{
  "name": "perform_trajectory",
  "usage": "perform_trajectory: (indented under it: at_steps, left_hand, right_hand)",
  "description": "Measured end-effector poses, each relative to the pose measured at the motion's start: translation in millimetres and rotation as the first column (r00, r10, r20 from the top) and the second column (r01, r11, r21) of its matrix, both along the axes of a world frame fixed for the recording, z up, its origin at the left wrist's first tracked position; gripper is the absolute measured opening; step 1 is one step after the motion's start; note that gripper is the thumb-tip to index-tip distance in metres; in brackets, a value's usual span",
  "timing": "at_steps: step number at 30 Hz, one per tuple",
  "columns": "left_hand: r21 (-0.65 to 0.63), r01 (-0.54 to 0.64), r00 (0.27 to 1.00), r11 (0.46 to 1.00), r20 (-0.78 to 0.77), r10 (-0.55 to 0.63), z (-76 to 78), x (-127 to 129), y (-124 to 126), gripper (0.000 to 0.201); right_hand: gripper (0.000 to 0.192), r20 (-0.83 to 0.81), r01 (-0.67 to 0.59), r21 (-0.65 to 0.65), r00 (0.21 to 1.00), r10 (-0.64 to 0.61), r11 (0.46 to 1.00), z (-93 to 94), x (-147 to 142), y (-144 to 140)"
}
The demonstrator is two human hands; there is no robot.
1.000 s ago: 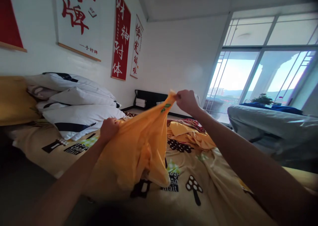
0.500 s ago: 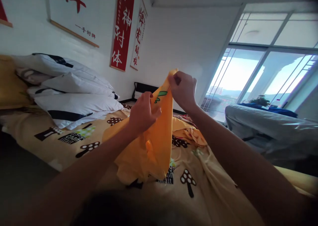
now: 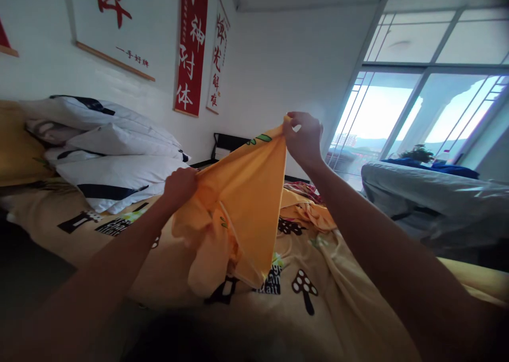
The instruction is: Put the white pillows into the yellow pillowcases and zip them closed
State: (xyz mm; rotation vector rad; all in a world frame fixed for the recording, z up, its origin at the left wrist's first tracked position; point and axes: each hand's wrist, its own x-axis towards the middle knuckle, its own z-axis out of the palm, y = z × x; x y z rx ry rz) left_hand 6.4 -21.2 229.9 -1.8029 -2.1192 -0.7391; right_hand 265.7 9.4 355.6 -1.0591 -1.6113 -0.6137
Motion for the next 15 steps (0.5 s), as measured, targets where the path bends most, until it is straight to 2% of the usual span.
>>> perform_trajectory:
  at_steps: [2, 4, 8, 10, 12, 15]
  left_hand:
    - [-0.010, -0.050, 0.999, 0.999, 0.019, 0.050, -0.2, -22, 3, 0.026]
    - [-0.002, -0.046, 0.999, 0.999, -0.026, 0.046, 1.7, -44, 6, 0.024]
    - [0.131, 0.078, 0.992, 0.988, -0.113, -0.063, 15.8, -74, 4, 0.022]
    - [0.215, 0.132, 0.990, 0.968, -0.078, -0.118, 27.6, -76, -3, 0.026]
    - [0.294, 0.211, 0.974, 0.932, 0.018, -0.226, 40.5, -68, -14, 0.033]
    - [0.383, 0.336, 0.877, 0.860, 0.204, -0.434, 58.6, -46, -33, 0.031]
  right_hand:
    - [0.021, -0.025, 0.015, -0.035, 1.000, -0.016, 0.999, 1.2, 11, 4]
    - [0.021, -0.047, 0.011, -0.047, 0.999, -0.014, 0.999, 1.5, 22, 10]
    - [0.017, -0.103, 0.060, -0.127, 0.992, -0.074, 0.990, -0.5, 43, 25]
    - [0.018, -0.127, 0.100, -0.175, 0.984, -0.123, 0.979, -2.6, 54, 32]
    - [0.020, -0.157, 0.122, -0.166, 0.976, -0.149, 0.979, -5.0, 69, 39]
    - [0.026, -0.169, 0.116, -0.105, 0.977, -0.133, 0.988, -8.6, 94, 48]
